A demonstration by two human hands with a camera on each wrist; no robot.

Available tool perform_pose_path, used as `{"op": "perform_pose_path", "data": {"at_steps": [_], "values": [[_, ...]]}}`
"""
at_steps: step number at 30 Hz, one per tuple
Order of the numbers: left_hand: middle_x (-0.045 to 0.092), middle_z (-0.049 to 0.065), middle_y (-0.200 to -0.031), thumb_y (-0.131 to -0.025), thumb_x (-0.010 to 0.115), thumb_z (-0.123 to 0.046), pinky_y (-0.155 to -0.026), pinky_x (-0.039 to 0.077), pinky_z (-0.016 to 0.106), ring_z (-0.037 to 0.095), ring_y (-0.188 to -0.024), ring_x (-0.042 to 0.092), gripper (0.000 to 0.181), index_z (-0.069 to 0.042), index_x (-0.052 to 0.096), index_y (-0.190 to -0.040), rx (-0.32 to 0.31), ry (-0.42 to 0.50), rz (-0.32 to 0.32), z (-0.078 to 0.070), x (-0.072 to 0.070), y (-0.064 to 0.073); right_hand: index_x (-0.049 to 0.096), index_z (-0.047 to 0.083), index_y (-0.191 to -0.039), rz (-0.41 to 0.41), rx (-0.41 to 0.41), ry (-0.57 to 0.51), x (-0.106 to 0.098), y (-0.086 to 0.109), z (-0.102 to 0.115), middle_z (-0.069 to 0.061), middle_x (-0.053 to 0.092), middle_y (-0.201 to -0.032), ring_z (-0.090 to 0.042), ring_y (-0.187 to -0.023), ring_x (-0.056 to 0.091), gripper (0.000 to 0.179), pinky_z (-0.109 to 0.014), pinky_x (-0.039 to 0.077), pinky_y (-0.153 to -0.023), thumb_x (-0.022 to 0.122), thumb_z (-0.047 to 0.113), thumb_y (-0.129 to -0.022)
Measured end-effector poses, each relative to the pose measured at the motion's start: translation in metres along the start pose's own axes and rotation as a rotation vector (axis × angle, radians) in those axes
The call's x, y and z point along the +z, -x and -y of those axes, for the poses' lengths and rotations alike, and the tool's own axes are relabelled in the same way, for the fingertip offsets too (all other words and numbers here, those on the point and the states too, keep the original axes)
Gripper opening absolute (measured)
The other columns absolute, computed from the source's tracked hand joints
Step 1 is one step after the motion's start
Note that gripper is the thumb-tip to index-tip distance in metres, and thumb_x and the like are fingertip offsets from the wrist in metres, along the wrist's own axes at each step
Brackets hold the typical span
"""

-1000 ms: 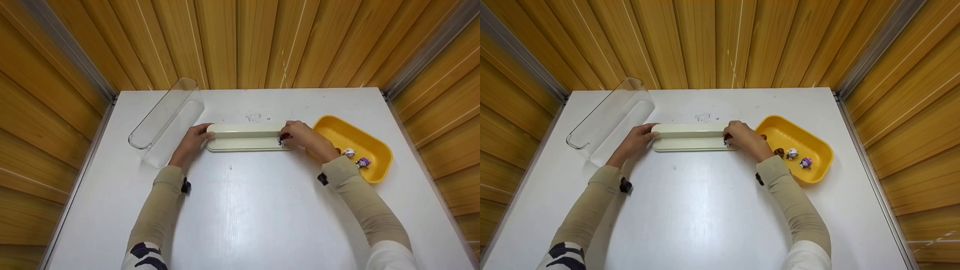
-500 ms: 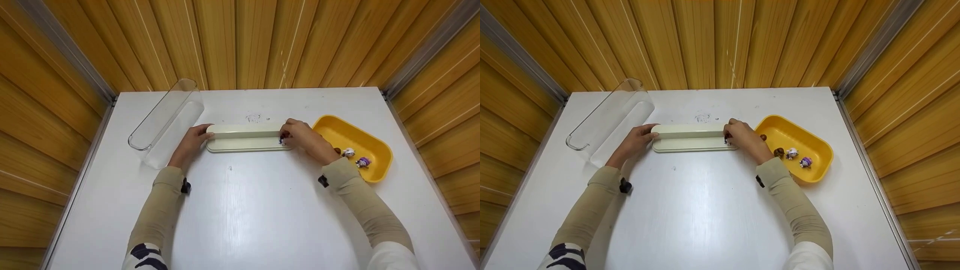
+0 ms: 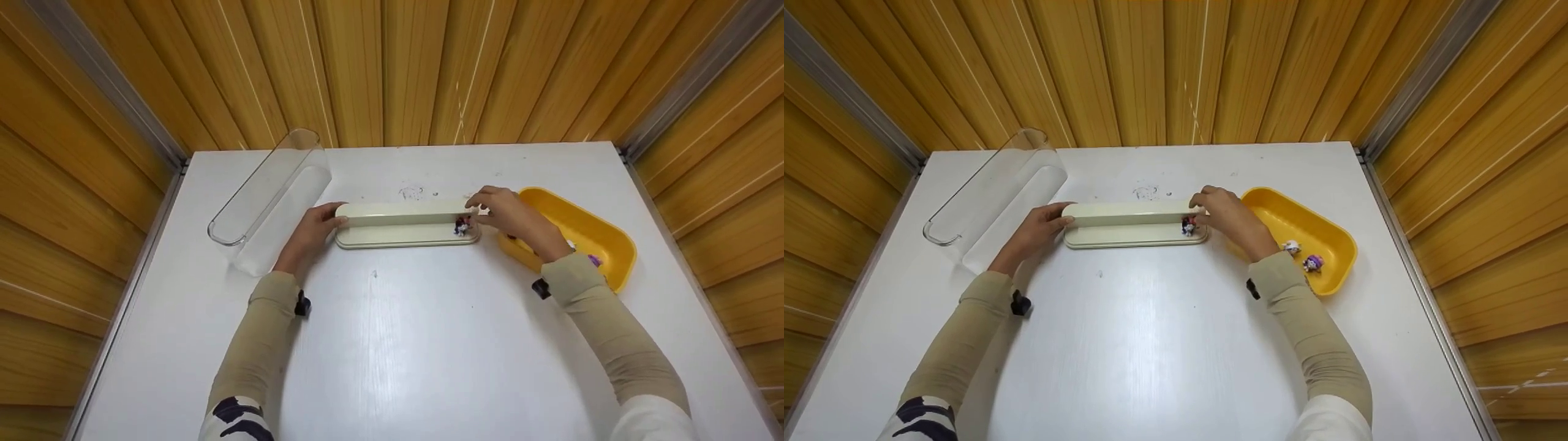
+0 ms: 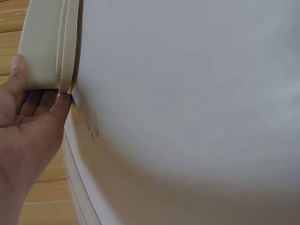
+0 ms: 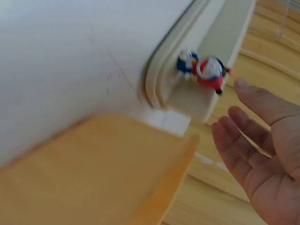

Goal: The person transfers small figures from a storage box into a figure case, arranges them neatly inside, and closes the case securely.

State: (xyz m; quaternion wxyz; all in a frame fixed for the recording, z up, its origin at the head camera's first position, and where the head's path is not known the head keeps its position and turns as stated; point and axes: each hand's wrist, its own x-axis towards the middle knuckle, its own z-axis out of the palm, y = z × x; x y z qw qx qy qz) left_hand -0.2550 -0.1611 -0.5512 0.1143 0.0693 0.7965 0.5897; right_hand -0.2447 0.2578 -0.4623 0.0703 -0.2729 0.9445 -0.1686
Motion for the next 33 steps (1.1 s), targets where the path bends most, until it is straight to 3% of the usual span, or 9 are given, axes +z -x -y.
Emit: {"op": "perform_pose_path", "data": {"at_steps": [8,16,25,33], "values": [[0.063,0.007,-0.136,-0.102,0.064,-0.022,-0.111,0.044,0.037,0.019,-0.127,0.057,0.041,-0.007,0.06,-0.14,0.01,0.015,0.007,0.002,-0.002,0.003,0.07,0.002,-0.123,0.098,0.065,0.008,-0.031,0.02,-0.035,-0.018,0.068,-0.12,-0.032,-0.098,0.066,0.029,-0.048,0.058,-0.088,0.073,0.011,-0.095],[0.063,0.01,-0.136,-0.101,0.064,-0.02,-0.112,0.043,0.037,0.021,-0.128,0.057,0.043,-0.004,0.059,-0.14,0.022,0.04,0.01,0.003,-0.001,0.002,0.07,0.003,-0.125,0.251,0.079,-0.056,-0.044,0.031,-0.075,-0.015,0.07,-0.122,-0.037,-0.115,0.065,0.03,-0.053,0.052,-0.099,0.071,0.012,-0.096],[0.061,0.009,-0.139,-0.101,0.065,-0.022,-0.114,0.04,0.038,0.021,-0.132,0.053,0.043,-0.006,0.058,-0.141,0.025,0.049,0.021,-0.001,0.0,0.002,0.068,0.006,-0.131,0.31,0.134,-0.122,-0.033,0.033,-0.1,-0.013,0.069,-0.127,-0.035,-0.12,0.063,0.039,-0.053,0.05,-0.103,0.073,0.024,-0.096],[0.061,0.008,-0.14,-0.101,0.064,-0.022,-0.115,0.04,0.037,0.02,-0.133,0.053,0.043,-0.007,0.058,-0.141,0.006,0.035,0.012,0.0,-0.001,0.002,0.072,0.004,-0.126,0.311,0.087,-0.172,-0.018,0.026,-0.108,-0.012,0.073,-0.118,-0.03,-0.11,0.067,0.037,-0.05,0.055,-0.096,0.077,0.019,-0.092]]}}
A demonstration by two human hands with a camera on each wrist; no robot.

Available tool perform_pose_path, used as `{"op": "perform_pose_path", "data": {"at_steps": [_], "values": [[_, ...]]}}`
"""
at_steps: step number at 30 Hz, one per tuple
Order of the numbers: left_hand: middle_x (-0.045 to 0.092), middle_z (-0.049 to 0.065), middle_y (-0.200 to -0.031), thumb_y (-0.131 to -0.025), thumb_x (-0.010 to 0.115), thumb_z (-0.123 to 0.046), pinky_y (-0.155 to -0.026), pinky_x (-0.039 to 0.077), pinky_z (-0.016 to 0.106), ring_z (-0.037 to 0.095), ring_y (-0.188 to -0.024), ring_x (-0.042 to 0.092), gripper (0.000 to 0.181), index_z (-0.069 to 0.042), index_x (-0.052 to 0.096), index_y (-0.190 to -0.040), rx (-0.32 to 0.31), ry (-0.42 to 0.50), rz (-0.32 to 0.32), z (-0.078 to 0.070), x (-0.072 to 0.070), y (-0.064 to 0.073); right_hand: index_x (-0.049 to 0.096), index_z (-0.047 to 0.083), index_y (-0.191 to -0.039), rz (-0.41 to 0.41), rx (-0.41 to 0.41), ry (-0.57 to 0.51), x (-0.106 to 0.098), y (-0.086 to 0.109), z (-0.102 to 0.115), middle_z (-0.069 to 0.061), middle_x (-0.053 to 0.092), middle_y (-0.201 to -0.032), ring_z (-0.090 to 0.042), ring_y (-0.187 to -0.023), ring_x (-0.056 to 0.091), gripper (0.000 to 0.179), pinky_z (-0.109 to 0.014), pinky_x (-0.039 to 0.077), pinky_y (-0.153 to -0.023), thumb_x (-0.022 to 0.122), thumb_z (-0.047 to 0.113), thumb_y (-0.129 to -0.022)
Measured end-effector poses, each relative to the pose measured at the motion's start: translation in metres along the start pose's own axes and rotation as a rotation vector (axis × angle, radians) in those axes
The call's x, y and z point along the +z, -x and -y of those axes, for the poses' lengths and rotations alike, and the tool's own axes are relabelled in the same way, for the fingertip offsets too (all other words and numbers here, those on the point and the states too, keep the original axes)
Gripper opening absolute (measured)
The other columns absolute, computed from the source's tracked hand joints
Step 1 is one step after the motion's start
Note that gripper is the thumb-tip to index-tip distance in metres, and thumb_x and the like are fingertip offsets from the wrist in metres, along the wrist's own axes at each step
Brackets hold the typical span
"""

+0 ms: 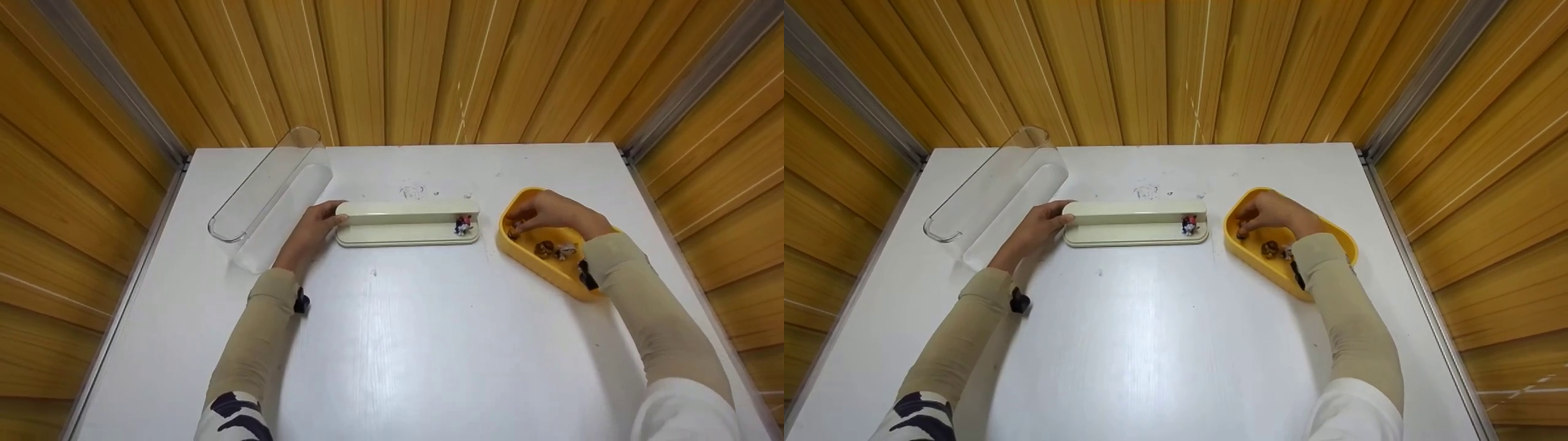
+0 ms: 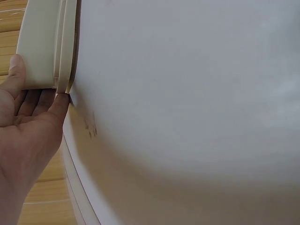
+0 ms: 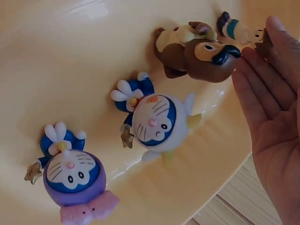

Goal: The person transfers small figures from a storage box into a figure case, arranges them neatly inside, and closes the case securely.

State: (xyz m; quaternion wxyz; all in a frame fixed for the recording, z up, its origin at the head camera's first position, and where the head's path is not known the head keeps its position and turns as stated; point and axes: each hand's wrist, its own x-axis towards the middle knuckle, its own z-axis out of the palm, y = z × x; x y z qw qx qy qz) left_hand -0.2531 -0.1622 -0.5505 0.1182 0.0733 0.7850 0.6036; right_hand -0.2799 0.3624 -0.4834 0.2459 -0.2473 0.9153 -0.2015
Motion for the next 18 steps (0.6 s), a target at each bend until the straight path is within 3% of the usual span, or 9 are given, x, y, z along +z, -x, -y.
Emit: {"op": "perform_pose_path", "data": {"at_steps": [18], "values": [[0.061,0.008,-0.139,-0.101,0.064,-0.021,-0.113,0.042,0.036,0.019,-0.132,0.054,0.042,-0.007,0.059,-0.141,0.0,-0.002,-0.004,0.0003,0.0004,-0.0017,0.077,0.007,-0.115,-0.009,0.013,-0.021,-0.0009,-0.0053,-0.0018,-0.008,0.075,-0.11,-0.021,-0.098,0.069,0.024,-0.037,0.059,-0.086,0.076,0.016,-0.093]]}}
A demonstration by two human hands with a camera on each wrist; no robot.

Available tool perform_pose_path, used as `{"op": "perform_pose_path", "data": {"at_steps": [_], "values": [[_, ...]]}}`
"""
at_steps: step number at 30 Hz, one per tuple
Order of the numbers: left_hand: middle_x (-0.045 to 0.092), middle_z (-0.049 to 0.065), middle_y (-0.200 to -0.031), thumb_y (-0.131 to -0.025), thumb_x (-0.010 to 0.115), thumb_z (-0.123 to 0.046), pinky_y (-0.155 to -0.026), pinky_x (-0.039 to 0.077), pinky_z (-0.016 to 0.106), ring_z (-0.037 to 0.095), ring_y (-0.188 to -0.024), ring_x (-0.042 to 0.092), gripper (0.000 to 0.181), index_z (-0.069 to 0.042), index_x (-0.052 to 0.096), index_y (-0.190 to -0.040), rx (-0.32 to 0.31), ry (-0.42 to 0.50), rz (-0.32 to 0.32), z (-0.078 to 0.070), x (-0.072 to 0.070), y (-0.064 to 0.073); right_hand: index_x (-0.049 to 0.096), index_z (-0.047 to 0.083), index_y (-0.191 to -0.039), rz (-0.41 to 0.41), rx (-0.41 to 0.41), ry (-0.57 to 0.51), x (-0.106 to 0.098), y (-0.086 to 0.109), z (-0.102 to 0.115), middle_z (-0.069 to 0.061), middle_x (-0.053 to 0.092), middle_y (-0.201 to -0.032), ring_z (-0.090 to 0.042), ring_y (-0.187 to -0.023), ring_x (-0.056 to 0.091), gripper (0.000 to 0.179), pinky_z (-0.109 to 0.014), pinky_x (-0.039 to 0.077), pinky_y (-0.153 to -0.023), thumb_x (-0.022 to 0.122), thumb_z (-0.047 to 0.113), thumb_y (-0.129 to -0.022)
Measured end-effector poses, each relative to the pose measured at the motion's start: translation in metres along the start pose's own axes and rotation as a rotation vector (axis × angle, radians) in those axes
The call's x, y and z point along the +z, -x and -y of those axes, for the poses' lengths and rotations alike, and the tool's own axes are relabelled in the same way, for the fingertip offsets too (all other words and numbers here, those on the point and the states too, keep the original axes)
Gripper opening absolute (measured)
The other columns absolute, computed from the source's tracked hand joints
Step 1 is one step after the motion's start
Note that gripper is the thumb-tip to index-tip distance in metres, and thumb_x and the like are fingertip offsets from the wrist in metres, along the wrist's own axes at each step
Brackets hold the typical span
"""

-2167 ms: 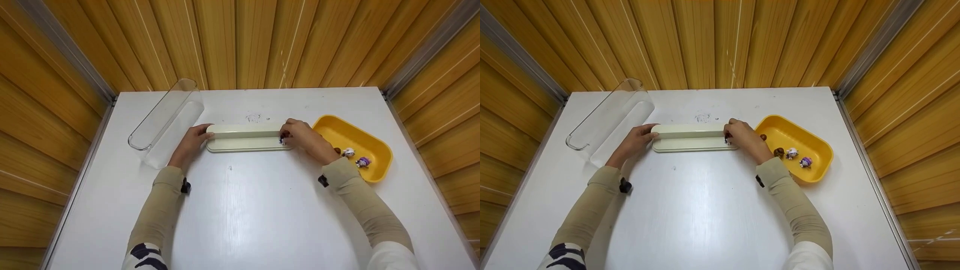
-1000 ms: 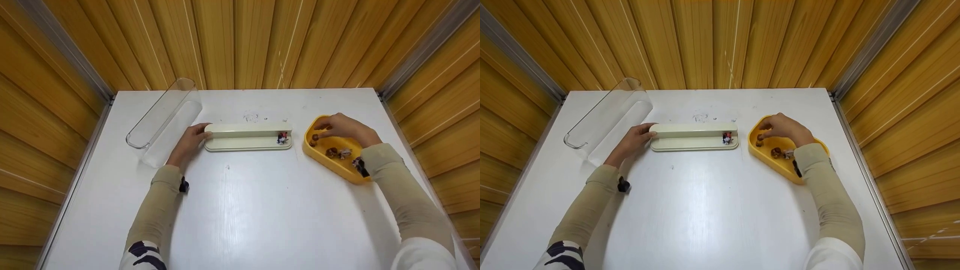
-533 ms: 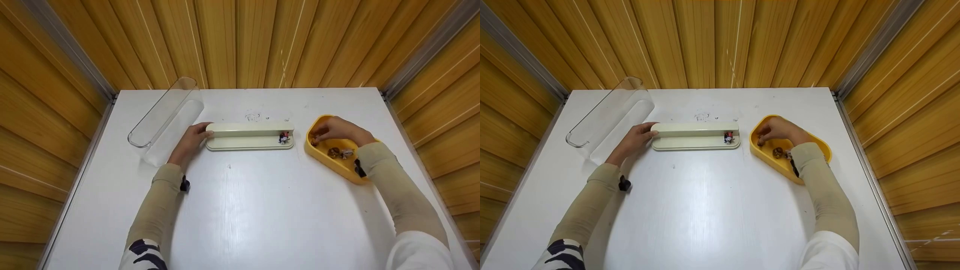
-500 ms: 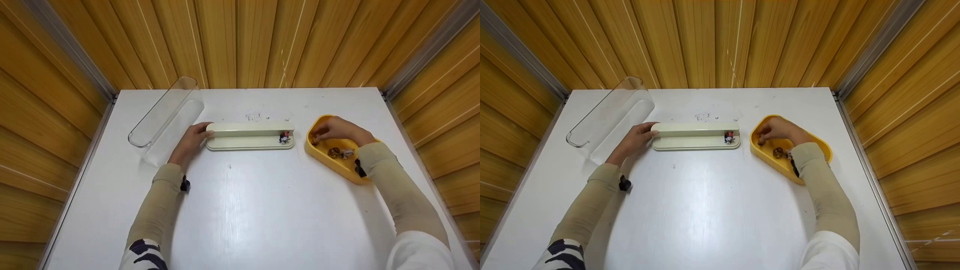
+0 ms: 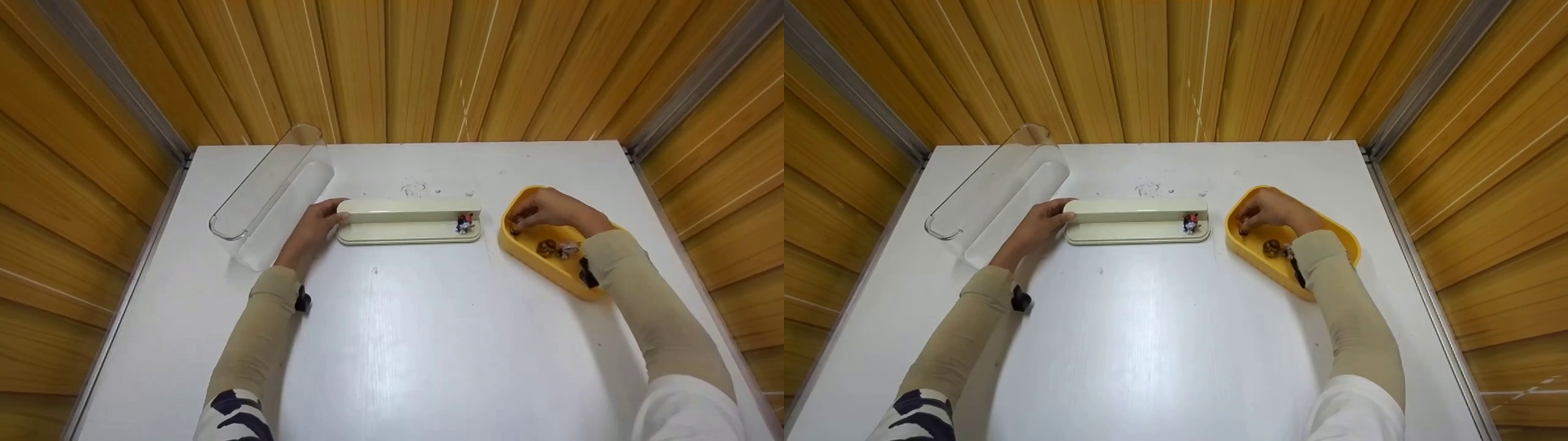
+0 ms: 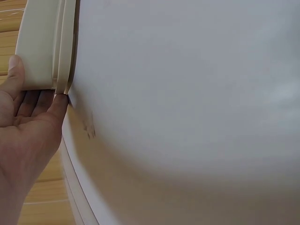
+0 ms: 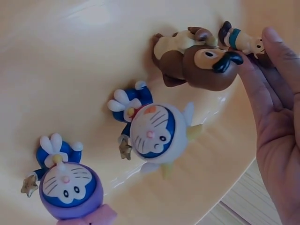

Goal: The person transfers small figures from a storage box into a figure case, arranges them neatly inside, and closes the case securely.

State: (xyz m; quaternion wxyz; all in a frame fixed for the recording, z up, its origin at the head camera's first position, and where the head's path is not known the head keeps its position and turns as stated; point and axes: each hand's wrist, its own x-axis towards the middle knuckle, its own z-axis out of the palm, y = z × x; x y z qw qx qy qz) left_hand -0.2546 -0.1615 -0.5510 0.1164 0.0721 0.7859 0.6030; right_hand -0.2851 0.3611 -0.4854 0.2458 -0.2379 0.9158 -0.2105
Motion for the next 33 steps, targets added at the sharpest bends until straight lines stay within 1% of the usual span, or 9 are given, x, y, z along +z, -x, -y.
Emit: {"op": "perform_pose_path", "data": {"at_steps": [3,6,9,12,15,19,22,27,33], "values": [[0.061,0.009,-0.139,-0.102,0.064,-0.02,-0.113,0.042,0.036,0.02,-0.132,0.054,0.042,-0.006,0.058,-0.141,-0.004,0.004,-0.004,0.001,0.001,0.001,0.077,0.007,-0.116,-0.01,-0.009,0.006,-0.002,0.004,0.004,-0.007,0.074,-0.11,-0.021,-0.099,0.069,0.024,-0.039,0.058,-0.088,0.075,0.016,-0.094],[0.061,0.01,-0.14,-0.102,0.064,-0.019,-0.113,0.042,0.037,0.02,-0.132,0.054,0.042,-0.005,0.058,-0.141,0.002,0.001,0.0,0.0,0.001,0.0,0.076,0.008,-0.118,-0.038,-0.017,0.031,-0.011,0.013,0.012,-0.006,0.075,-0.11,-0.021,-0.099,0.069,0.024,-0.041,0.058,-0.089,0.073,0.016,-0.096],[0.061,0.009,-0.14,-0.102,0.064,-0.02,-0.113,0.042,0.036,0.02,-0.133,0.053,0.043,-0.005,0.058,-0.142,-0.006,-0.014,-0.001,0.001,0.001,0.001,0.075,0.008,-0.12,-0.057,-0.009,0.061,-0.021,0.02,0.023,-0.005,0.076,-0.109,-0.021,-0.099,0.07,0.025,-0.043,0.058,-0.09,0.071,0.016,-0.097],[0.061,0.009,-0.14,-0.102,0.064,-0.022,-0.114,0.042,0.036,0.019,-0.133,0.054,0.043,-0.007,0.058,-0.142,-0.011,-0.03,-0.009,0.003,0.001,0.002,0.075,0.009,-0.122,-0.056,0.002,0.074,-0.029,0.024,0.034,-0.005,0.076,-0.11,-0.02,-0.1,0.07,0.027,-0.042,0.058,-0.092,0.071,0.018,-0.097],[0.061,0.01,-0.14,-0.102,0.064,-0.022,-0.114,0.041,0.038,0.022,-0.134,0.053,0.043,-0.006,0.058,-0.142,0.009,-0.024,-0.005,0.002,-0.001,0.003,0.075,0.009,-0.122,-0.065,0.008,0.079,-0.035,0.026,0.043,-0.006,0.076,-0.11,-0.02,-0.1,0.07,0.027,-0.039,0.058,-0.09,0.072,0.016,-0.096],[0.061,0.011,-0.14,-0.102,0.064,-0.022,-0.115,0.04,0.038,0.022,-0.134,0.053,0.044,-0.006,0.058,-0.142,0.018,-0.005,0.005,0.001,-0.002,0.002,0.075,0.008,-0.12,-0.095,-0.03,0.092,-0.041,0.026,0.052,-0.007,0.077,-0.107,-0.02,-0.096,0.071,0.027,-0.03,0.06,-0.083,0.073,0.013,-0.095],[0.062,0.01,-0.139,-0.101,0.064,-0.021,-0.114,0.041,0.038,0.021,-0.132,0.054,0.043,-0.006,0.059,-0.141,0.01,-0.002,-0.003,0.002,-0.003,0.001,0.075,0.008,-0.121,-0.101,-0.055,0.092,-0.042,0.025,0.058,-0.007,0.076,-0.109,-0.019,-0.097,0.072,0.027,-0.029,0.059,-0.083,0.073,0.013,-0.095],[0.061,0.011,-0.139,-0.102,0.064,-0.021,-0.114,0.041,0.037,0.022,-0.132,0.054,0.044,-0.005,0.058,-0.141,0.028,-0.012,-0.003,0.0,0.0,-0.002,0.075,0.009,-0.122,-0.096,-0.058,0.08,-0.043,0.025,0.068,-0.006,0.076,-0.111,-0.018,-0.097,0.071,0.027,-0.034,0.059,-0.086,0.073,0.013,-0.096],[0.061,0.009,-0.14,-0.102,0.063,-0.021,-0.114,0.042,0.036,0.02,-0.133,0.054,0.043,-0.005,0.058,-0.142,0.023,-0.02,-0.014,0.001,0.002,0.0,0.074,0.009,-0.123,-0.067,-0.083,0.079,-0.042,0.019,0.084,-0.005,0.076,-0.109,-0.017,-0.095,0.069,0.027,-0.036,0.059,-0.089,0.072,0.013,-0.096]]}}
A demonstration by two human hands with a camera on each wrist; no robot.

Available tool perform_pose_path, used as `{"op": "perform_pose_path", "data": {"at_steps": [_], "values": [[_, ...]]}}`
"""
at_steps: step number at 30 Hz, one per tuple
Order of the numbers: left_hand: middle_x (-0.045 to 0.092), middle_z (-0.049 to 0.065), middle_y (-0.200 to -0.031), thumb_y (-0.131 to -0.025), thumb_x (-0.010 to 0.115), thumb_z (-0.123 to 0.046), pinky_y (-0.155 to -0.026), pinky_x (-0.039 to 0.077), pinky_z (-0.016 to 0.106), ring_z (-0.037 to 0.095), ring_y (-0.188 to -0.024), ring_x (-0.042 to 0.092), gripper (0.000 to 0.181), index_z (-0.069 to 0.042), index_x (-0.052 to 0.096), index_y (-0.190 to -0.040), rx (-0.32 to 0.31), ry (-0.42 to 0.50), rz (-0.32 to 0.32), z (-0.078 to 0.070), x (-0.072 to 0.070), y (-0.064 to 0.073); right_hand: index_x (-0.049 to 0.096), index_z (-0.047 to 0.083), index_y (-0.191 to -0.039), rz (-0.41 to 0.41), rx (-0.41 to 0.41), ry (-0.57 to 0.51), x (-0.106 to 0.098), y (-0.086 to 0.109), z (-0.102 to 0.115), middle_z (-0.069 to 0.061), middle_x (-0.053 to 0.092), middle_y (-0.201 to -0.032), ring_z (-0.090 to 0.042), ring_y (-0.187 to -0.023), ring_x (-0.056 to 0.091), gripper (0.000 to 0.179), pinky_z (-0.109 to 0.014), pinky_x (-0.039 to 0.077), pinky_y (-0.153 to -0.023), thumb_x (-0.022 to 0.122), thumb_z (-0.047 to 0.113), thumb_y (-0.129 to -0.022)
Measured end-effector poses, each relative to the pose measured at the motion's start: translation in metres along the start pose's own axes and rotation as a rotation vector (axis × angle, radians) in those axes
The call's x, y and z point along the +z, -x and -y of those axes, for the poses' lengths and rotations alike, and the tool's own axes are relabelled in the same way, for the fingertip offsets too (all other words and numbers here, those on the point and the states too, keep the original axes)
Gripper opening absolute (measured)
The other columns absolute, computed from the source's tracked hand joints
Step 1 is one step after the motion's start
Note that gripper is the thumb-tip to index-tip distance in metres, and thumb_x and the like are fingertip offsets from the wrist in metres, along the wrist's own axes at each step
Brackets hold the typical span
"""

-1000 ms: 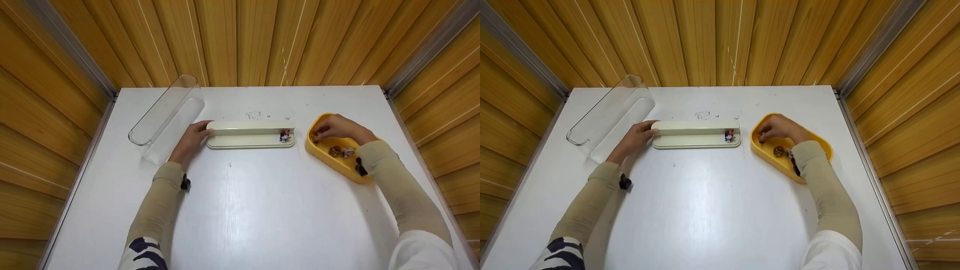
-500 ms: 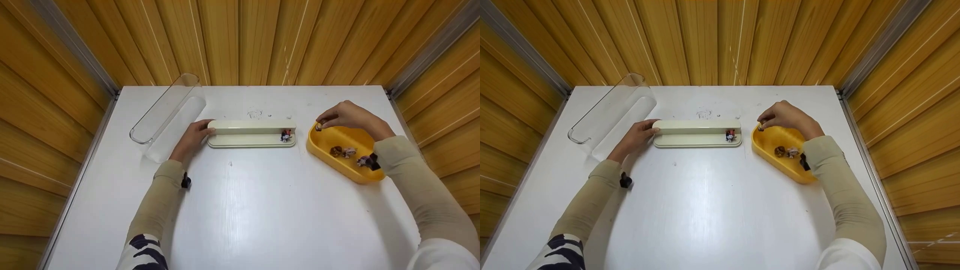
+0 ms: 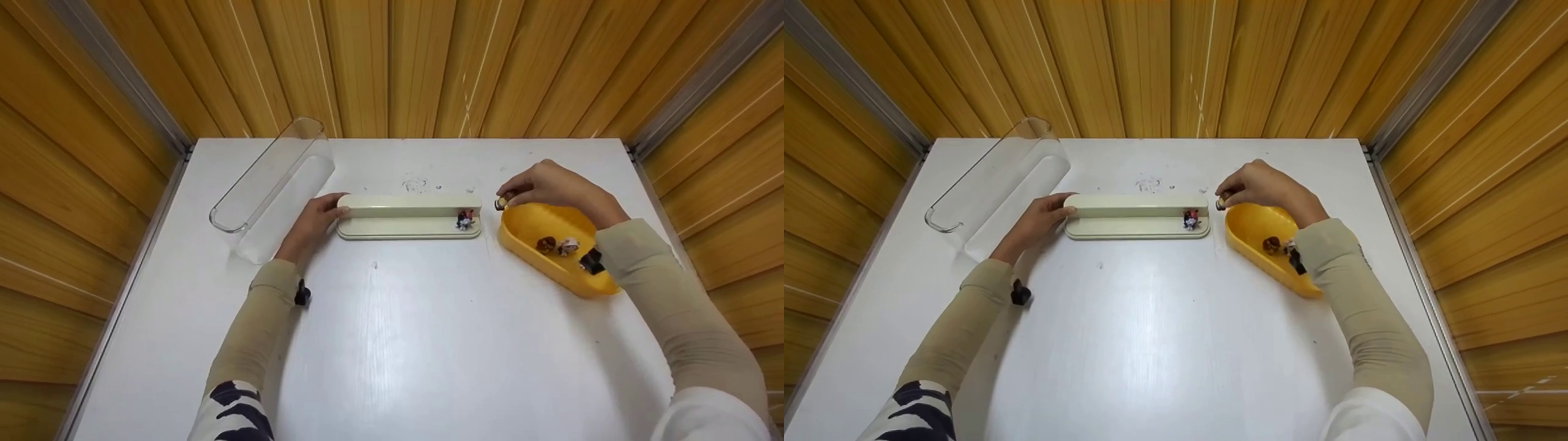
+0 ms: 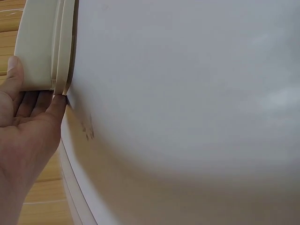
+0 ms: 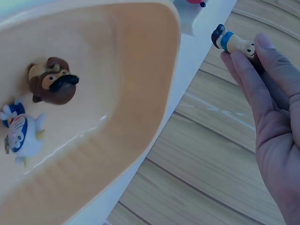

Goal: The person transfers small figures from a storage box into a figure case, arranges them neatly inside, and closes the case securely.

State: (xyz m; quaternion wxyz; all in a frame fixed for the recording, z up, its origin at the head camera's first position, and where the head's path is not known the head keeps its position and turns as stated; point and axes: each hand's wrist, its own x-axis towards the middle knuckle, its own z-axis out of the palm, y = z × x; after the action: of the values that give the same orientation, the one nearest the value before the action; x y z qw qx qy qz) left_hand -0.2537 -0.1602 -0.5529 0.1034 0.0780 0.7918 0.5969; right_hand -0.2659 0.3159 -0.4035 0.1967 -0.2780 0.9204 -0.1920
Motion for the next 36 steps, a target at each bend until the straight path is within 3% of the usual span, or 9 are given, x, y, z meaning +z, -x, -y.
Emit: {"op": "perform_pose_path", "data": {"at_steps": [6,11,18,27,36], "values": [[0.061,0.009,-0.14,-0.102,0.064,-0.021,-0.114,0.041,0.035,0.02,-0.133,0.053,0.043,-0.006,0.058,-0.142,-0.005,0.005,0.004,-0.001,-0.001,0.0,0.074,0.007,-0.122,-0.001,-0.055,-0.015,0.005,-0.008,0.011,-0.006,0.077,-0.106,-0.017,-0.092,0.071,0.028,-0.033,0.06,-0.086,0.073,0.011,-0.095],[0.06,0.012,-0.141,-0.102,0.064,-0.019,-0.115,0.039,0.037,0.022,-0.135,0.052,0.043,-0.004,0.058,-0.142,0.007,0.007,-0.011,-0.001,-0.004,0.001,0.076,0.007,-0.12,0.004,-0.067,-0.096,0.015,-0.016,0.023,-0.006,0.077,-0.105,-0.019,-0.095,0.072,0.03,-0.038,0.059,-0.089,0.077,0.009,-0.091],[0.06,0.011,-0.141,-0.102,0.064,-0.022,-0.115,0.04,0.038,0.024,-0.134,0.053,0.045,-0.005,0.056,-0.143,-0.012,0.055,-0.01,0.001,-0.001,0.004,0.079,0.009,-0.113,-0.098,-0.153,-0.076,0.038,-0.027,0.036,-0.006,0.075,-0.106,-0.023,-0.098,0.069,0.026,-0.046,0.058,-0.087,0.081,0.013,-0.088],[0.06,0.011,-0.141,-0.101,0.065,-0.021,-0.114,0.04,0.036,0.022,-0.134,0.052,0.044,-0.005,0.058,-0.142,-0.017,0.041,-0.027,0.0,0.004,0.002,0.077,0.008,-0.111,-0.144,-0.016,-0.16,0.06,-0.038,0.052,-0.006,0.076,-0.105,-0.022,-0.098,0.069,0.022,-0.041,0.058,-0.091,0.08,0.012,-0.089],[0.06,0.011,-0.141,-0.101,0.064,-0.023,-0.115,0.04,0.036,0.022,-0.134,0.053,0.045,-0.005,0.057,-0.142,-0.022,0.027,-0.029,-0.001,0.003,0.002,0.076,0.004,-0.116,-0.226,-0.037,-0.137,0.075,-0.05,0.059,-0.01,0.072,-0.11,-0.025,-0.1,0.068,0.025,-0.04,0.059,-0.089,0.078,0.01,-0.091]]}}
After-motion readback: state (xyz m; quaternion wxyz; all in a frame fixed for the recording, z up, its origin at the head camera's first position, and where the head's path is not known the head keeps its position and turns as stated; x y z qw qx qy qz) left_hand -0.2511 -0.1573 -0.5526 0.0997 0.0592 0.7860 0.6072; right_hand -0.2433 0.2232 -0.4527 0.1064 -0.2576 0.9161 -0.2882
